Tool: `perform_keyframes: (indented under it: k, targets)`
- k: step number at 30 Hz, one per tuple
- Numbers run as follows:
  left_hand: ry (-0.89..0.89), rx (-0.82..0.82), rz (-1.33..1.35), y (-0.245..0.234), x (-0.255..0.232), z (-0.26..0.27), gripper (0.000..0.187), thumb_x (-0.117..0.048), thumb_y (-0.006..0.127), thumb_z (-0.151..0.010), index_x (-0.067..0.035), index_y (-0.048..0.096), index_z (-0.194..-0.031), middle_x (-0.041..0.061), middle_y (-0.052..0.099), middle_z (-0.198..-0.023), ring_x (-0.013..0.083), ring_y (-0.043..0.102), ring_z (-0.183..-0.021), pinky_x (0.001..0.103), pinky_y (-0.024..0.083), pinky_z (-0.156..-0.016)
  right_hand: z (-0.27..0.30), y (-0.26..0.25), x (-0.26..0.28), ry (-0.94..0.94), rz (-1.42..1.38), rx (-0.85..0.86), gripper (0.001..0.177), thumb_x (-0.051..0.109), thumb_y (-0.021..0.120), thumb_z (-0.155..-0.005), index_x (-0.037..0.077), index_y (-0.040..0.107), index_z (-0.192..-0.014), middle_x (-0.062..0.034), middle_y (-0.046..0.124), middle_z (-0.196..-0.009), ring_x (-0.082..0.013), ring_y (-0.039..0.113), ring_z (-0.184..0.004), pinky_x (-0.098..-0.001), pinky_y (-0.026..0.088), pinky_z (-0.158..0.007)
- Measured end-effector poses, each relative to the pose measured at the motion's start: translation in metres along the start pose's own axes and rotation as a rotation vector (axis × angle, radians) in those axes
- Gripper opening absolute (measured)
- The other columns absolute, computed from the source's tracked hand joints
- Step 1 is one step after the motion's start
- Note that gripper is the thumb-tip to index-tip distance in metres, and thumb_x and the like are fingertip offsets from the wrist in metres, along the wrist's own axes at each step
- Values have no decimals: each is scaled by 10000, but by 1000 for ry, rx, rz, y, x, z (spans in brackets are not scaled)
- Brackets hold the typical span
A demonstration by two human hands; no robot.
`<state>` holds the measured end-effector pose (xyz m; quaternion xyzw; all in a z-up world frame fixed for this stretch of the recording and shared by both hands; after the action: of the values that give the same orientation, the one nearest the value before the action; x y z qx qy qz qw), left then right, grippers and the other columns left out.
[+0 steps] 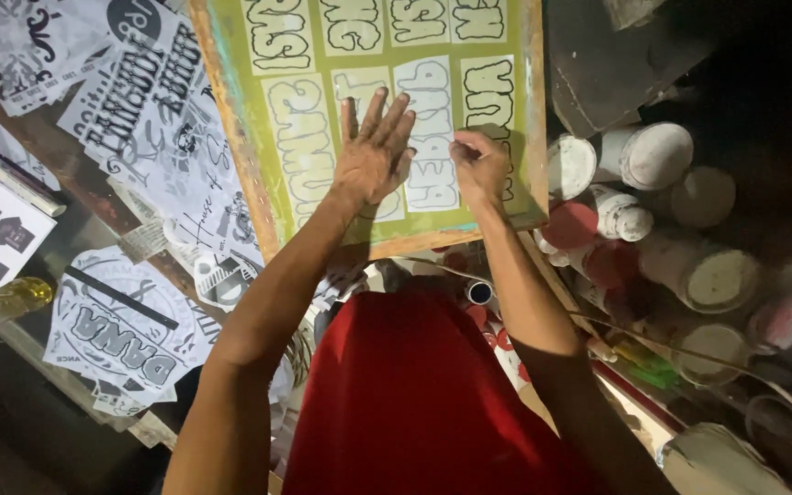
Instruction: The person pours a liquid from a plastic bottle onto a wooden board with stenciled text and spreads it evenly using their hands. They then rub the surface of the board with both hands to ensure the liquid is distributed across the stenciled areas.
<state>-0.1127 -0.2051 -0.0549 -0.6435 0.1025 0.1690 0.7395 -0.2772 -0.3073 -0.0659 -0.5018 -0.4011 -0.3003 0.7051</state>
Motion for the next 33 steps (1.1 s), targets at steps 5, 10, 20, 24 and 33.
perform_keyframes:
  k: [5,10,20,24,33]
  targets:
    - [-35,86,10,2,3,5,675,-497,170,-1081,-161,165,-1666,-1,16,-1725,305,-99,-1568,664,-138,-1201,3,4,7,-113,105,20,146,34,726,-877,124,793,-970,-6,794,-920,-146,730,-836,-269,600,-728]
    - [13,23,-2,-1,2,3,689,-528,178,-1096,-146,213,-1668,22,46,-1729,319,-97,-1563,673,-148,-1189,-3,5,1,-118,147,13,173,15,714,-861,143,784,-953,10,788,-912,-161,713,-826,-294,593,-737]
    - [27,-9,13,-4,-1,6,711,-558,132,-1099,-145,204,-1673,33,54,-1733,317,-81,-1572,644,-157,-1200,17,9,17,-382,289,10,182,122,631,-975,61,750,-1099,-118,701,-954,-272,672,-793,-410,545,-678]
    - [-11,96,-69,-24,-15,7,706,-563,93,-1087,-161,49,-1666,27,-56,-1721,269,-135,-1561,606,-149,-1222,60,27,57,-570,711,58,399,313,444,-1086,99,416,-1422,-83,365,-1409,-248,326,-1259,-425,261,-973]
    - [37,77,-162,8,-12,-2,710,-540,55,-1080,-128,72,-1657,27,6,-1731,232,-57,-1590,582,-155,-1229,78,59,29,-485,1017,387,673,442,244,-1156,50,24,-1657,-124,-15,-1736,-279,-36,-1613,-649,-97,-1242]
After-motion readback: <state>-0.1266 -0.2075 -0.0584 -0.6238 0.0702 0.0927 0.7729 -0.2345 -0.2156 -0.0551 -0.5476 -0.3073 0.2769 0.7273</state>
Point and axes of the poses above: each hand's wrist, its own z-axis away from the middle knuckle, its own y-axis out of the palm, x = y × z, the point moved 10 cm from there along -z, towards the middle knuckle
